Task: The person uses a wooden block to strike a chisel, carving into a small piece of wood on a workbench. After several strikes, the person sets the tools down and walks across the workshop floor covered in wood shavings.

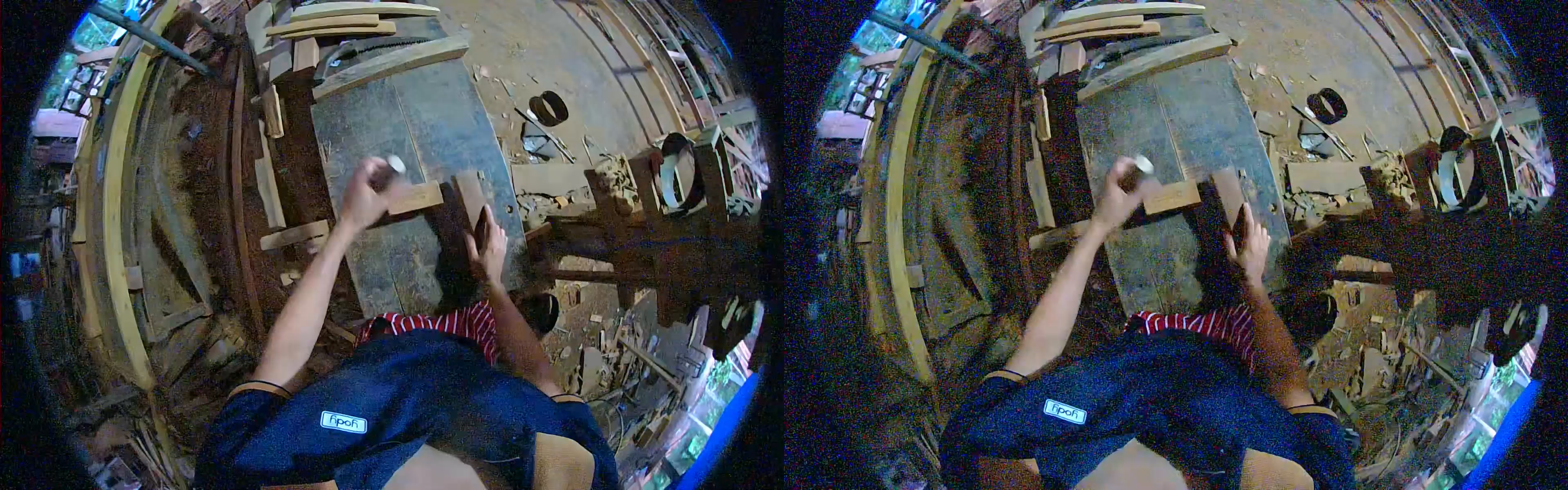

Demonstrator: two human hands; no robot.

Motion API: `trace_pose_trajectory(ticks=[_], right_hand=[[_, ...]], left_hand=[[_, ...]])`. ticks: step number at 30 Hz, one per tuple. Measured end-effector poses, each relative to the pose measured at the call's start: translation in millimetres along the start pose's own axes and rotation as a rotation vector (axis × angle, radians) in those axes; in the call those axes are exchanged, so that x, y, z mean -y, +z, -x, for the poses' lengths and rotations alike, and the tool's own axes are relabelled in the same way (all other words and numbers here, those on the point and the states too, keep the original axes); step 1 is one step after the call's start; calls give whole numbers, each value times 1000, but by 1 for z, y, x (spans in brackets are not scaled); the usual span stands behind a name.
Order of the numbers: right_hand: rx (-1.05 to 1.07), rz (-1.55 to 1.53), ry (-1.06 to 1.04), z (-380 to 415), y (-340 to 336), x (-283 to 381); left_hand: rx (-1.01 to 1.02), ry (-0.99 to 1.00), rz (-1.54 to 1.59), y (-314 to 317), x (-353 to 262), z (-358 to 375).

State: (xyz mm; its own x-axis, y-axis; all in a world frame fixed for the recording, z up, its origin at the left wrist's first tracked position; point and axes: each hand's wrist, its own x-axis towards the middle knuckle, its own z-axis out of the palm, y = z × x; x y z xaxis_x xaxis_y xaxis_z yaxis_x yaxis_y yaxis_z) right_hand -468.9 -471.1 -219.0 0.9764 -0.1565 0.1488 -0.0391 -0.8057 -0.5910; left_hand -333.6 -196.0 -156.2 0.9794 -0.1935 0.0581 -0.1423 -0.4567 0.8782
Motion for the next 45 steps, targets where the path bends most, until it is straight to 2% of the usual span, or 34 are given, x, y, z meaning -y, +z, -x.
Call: trace_pose_trajectory(ticks=[1,2,4,5,7,8,12,15,19,25,27,29,31,33,34,35,36,37,38,39,41,42,43,44,45], right_hand=[[-2,5,4,2,-5,3],[-8,-67,94,2,-8,6],[-29,-134,185,4,-11,6],[-28,-135,177,6,-12,4],[19,-149,236,14,-13,-2],[20,-140,225,16,-11,-6],[-1,-155,156,16,-11,-10],[-22,-187,151,14,-10,-9],[-36,-151,121,15,-5,-16],[-67,-131,48,14,-8,-15],[-26,-170,98,12,-12,-12],[-16,-193,120,11,-14,-10],[-8,-216,137,0,-21,1],[110,-338,323,-26,-38,25],[93,-451,244,-46,-51,48],[26,-447,64,-69,-69,78],[-8,-661,-65,-92,-73,98],[-36,-687,-211,-111,-94,134],[-129,-623,-403,-126,-109,157],[-141,-621,-406,-134,-120,172],[-16,-181,-606,-146,-133,189],[264,84,-488,-164,-122,195],[260,85,-494,-163,-122,193],[234,73,-509,-163,-125,189],[211,64,-530,-160,-137,202]], left_hand=[[-25,-101,297,-6,-8,-10],[-25,-99,298,-12,-17,-19],[-193,-150,646,-22,-33,-34],[-201,-147,647,-25,-41,-39],[-230,-182,902,-20,-54,-45],[-321,-176,927,-14,-56,-49],[-356,-103,1059,-15,-66,-60],[-312,-40,901,-16,-80,-57],[-321,-61,782,-4,-75,-53],[-356,-79,799,7,-66,-58],[-353,-84,820,10,-63,-59],[-427,-107,656,18,-58,-62],[-452,-158,670,24,-62,-62],[-553,4,474,36,-53,-64],[-604,49,443,45,-39,-65],[-599,48,443,45,-38,-64],[-598,90,279,43,-38,-61],[-596,136,116,43,-39,-59],[-592,145,119,46,-37,-59],[-611,215,163,51,-29,-60],[-646,351,250,59,-21,-58],[-650,323,443,61,-25,-58],[-664,301,639,61,-34,-57],[-613,303,790,64,-7,-65],[-623,236,745,62,-22,-59]])
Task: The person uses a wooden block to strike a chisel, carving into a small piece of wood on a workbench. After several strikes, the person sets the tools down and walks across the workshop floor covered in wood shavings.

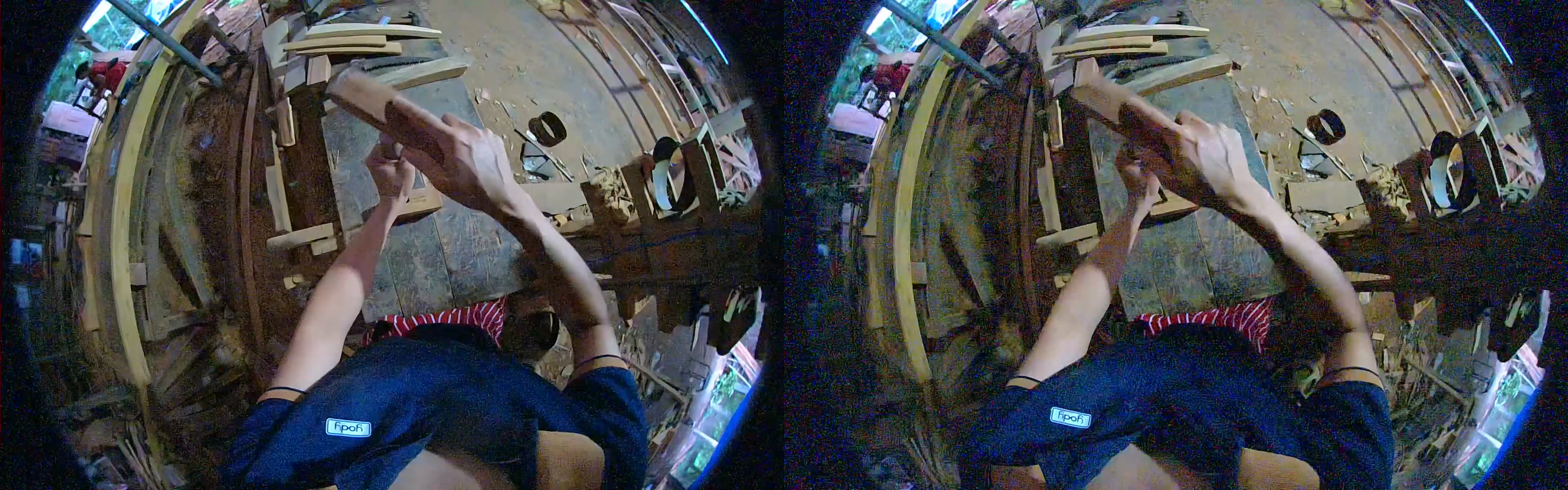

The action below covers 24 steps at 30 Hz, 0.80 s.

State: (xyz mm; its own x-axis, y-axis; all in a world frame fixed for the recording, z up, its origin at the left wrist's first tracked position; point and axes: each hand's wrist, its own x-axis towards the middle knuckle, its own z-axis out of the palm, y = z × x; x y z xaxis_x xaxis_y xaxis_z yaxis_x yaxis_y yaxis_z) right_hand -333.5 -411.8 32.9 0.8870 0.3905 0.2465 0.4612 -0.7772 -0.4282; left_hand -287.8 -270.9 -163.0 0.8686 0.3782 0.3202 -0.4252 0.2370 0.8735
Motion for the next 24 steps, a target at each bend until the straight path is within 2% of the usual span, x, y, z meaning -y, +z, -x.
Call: trace_pose_trajectory(ticks=[1,2,4,5,6,10,12,13,14,15,18,20,21,22,23,24], right_hand=[[-130,-104,-55,3,2,1],[-123,-102,-62,6,6,0],[-135,-53,-115,8,6,8],[90,96,16,8,4,14],[83,97,12,8,5,12],[-198,-138,-131,8,-1,8],[-143,-62,-111,11,0,10],[179,102,47,7,-9,21],[170,103,43,8,-7,20],[54,27,-5,8,-5,15],[-187,-99,-104,11,3,12],[104,69,-17,12,2,16],[238,157,28,12,1,17],[233,166,17,11,6,13],[22,-228,3,12,19,4],[-178,-633,-1,17,29,1]], left_hand=[[-20,-44,-63,5,-13,4],[-30,-42,-60,5,-10,4],[110,321,-533,1,-5,4],[99,206,-390,3,-3,5],[72,97,-243,7,-4,5],[5,164,-295,2,4,8],[40,122,-205,4,-3,9],[69,174,-366,4,-10,8],[89,232,-525,4,-18,8],[49,128,-244,8,-12,5],[-53,39,-27,12,8,13],[29,33,-166,4,18,16],[57,42,-246,9,-7,13],[83,53,-325,14,-32,10],[36,226,-407,20,-43,6],[26,162,-295,18,-37,8]])
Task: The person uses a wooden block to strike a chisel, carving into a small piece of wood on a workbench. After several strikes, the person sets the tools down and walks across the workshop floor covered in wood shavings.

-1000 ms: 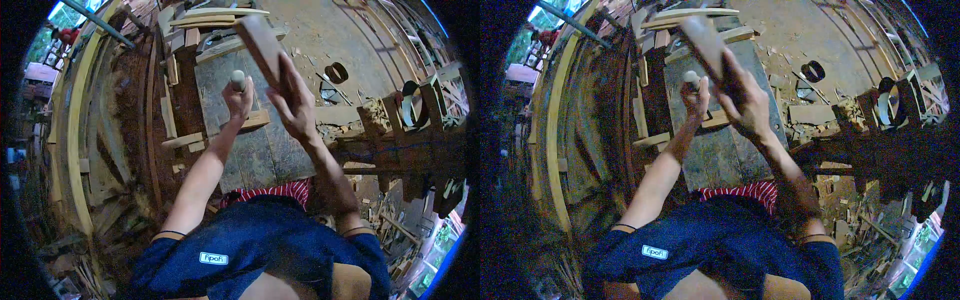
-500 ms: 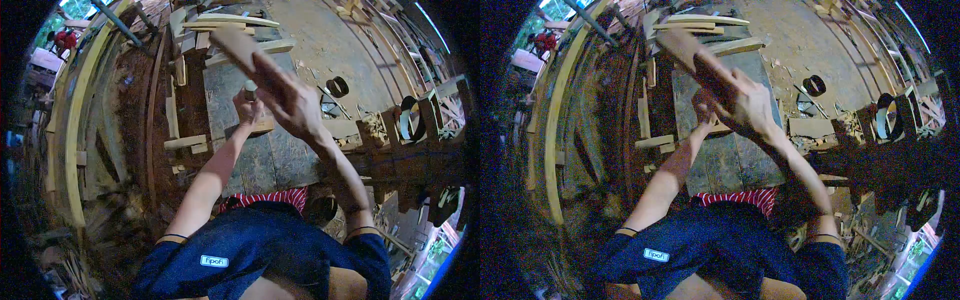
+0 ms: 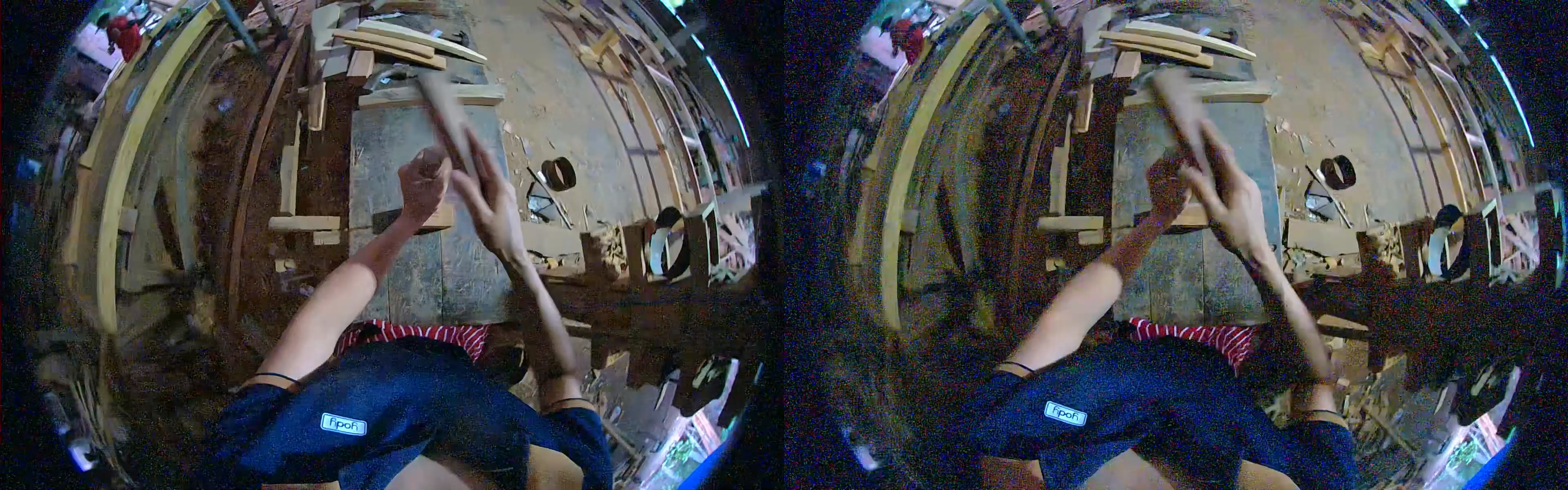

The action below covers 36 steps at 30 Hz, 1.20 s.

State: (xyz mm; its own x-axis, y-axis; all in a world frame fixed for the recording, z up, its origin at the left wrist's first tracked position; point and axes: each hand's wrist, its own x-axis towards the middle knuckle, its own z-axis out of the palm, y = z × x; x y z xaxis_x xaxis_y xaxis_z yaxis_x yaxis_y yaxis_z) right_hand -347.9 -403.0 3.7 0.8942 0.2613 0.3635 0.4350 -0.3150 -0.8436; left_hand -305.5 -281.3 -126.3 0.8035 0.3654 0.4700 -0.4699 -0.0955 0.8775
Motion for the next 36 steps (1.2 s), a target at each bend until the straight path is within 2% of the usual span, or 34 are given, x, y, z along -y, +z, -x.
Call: trace_pose_trajectory(ticks=[1,2,3,4,5,6,8,10,12,13,18,19,22,26,28,32,34,36], right_hand=[[-50,-174,109,5,0,-1],[-66,-233,224,13,0,-8],[-89,-295,337,20,1,-15],[-85,-249,342,37,5,-43],[-80,-204,347,54,8,-71],[-69,-129,385,73,12,-88],[-107,-224,579,107,17,-105],[-141,-290,694,137,19,-120],[-172,-311,737,158,18,-130],[-184,-312,750,165,14,-134],[-210,-348,893,178,-6,-134],[-218,-219,757,184,-6,-151],[-235,-105,632,178,-8,-149],[-184,-271,737,153,-13,-131],[-131,-25,530,129,-15,-116],[-117,1,369,58,-23,-74],[-65,-130,269,25,-28,-44],[-52,-135,228,7,-31,-27]], left_hand=[[-16,-62,112,-1,2,1],[-34,-66,101,-5,4,0],[-44,-184,1,-8,-5,-4],[-48,-302,-94,-9,-10,-8],[-153,-346,44,-7,-7,-12],[-176,-393,4,-11,6,-14],[-200,-481,193,-14,-31,-31],[-237,-428,230,-9,-27,-33],[-143,-411,130,-2,-22,-29],[-95,-469,62,1,-23,-24],[-63,-383,-10,8,-6,-10],[-61,-388,4,9,-10,-11],[-68,-364,-18,10,-14,-12],[-60,-285,-112,11,-25,-13],[-65,-263,-81,15,-27,-13],[-44,-250,-79,19,-30,-8],[-27,-213,-147,20,-19,-7],[-133,-124,-147,24,0,-8]])
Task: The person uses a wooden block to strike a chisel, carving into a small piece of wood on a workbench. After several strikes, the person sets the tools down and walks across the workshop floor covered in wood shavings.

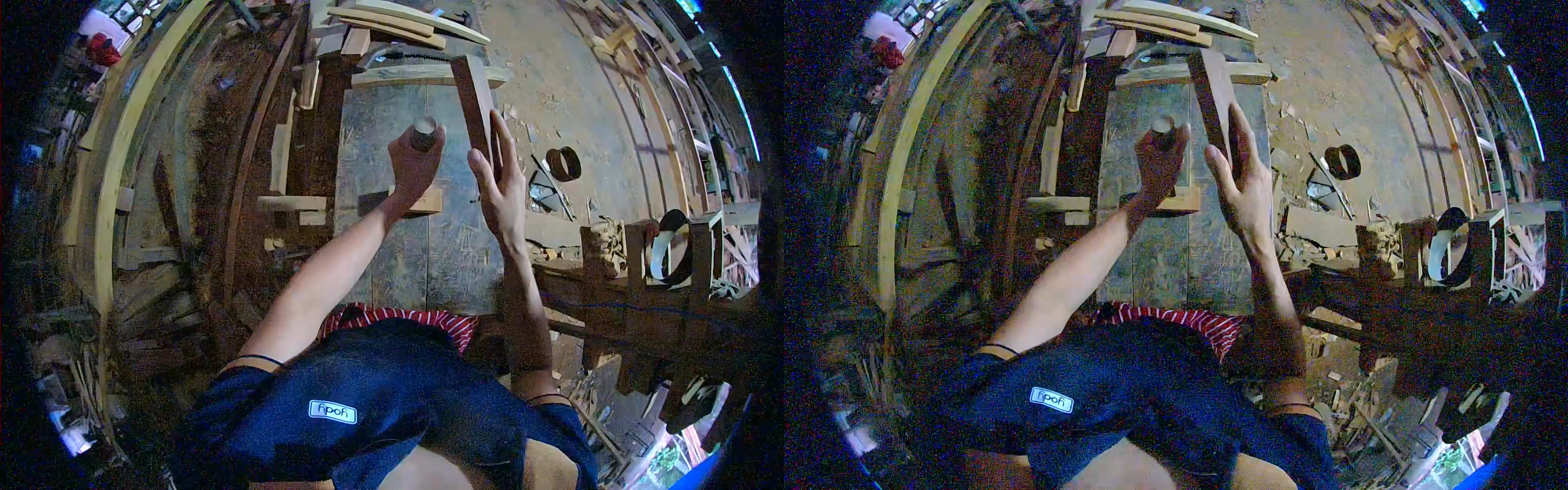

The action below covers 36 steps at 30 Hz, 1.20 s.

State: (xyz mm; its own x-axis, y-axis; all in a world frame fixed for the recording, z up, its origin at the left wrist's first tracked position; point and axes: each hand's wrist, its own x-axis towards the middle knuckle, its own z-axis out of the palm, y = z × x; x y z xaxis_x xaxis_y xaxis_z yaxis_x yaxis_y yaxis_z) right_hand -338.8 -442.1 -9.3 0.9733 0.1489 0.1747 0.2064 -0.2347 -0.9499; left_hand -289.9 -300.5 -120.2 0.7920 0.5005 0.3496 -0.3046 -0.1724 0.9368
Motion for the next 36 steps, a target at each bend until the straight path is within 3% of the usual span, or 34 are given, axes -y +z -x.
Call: trace_pose_trajectory(ticks=[2,6,8,9,10,13,16,18,20,21,23,24,25,26,27,28,29,31,32,34,36], right_hand=[[21,-9,-41,-12,3,19],[-1,13,-274,-25,6,49],[12,331,-360,-25,5,48],[91,611,-283,-24,3,45],[303,889,3,-30,6,43],[257,885,-86,-33,0,49],[-32,494,-390,-26,1,37],[286,922,-94,-23,2,21],[277,771,-127,-20,2,50],[178,688,-228,-22,1,47],[31,546,-330,-15,4,43],[-26,494,-351,-13,6,44],[167,704,-173,-11,6,56],[356,907,10,-9,5,63],[378,922,28,-15,3,56],[368,927,19,-16,0,52],[185,734,-141,-11,-2,48],[21,507,-230,-1,2,53],[-52,398,-286,3,4,56],[280,732,16,6,3,56],[232,577,-15,11,3,32]], left_hand=[[102,-67,-68,-10,-7,1],[105,114,18,-3,-5,6],[110,158,3,-2,-1,7],[132,155,-93,-5,-9,6],[152,154,-187,-6,-17,3],[108,152,-14,-8,-12,2],[81,65,65,-8,-3,10],[110,209,-205,-9,-3,7],[94,229,-179,-4,18,7],[141,267,-340,2,64,13],[193,279,-508,0,75,24],[183,224,-362,-4,42,21],[176,174,-217,-8,7,16],[185,253,-218,-10,2,12],[193,333,-218,-11,-1,8],[189,345,-212,-7,-5,4],[158,255,-118,-6,-9,9],[173,-28,91,-1,0,16],[177,-34,88,-4,4,19],[212,169,82,-6,3,12],[212,216,15,-5,0,3]])
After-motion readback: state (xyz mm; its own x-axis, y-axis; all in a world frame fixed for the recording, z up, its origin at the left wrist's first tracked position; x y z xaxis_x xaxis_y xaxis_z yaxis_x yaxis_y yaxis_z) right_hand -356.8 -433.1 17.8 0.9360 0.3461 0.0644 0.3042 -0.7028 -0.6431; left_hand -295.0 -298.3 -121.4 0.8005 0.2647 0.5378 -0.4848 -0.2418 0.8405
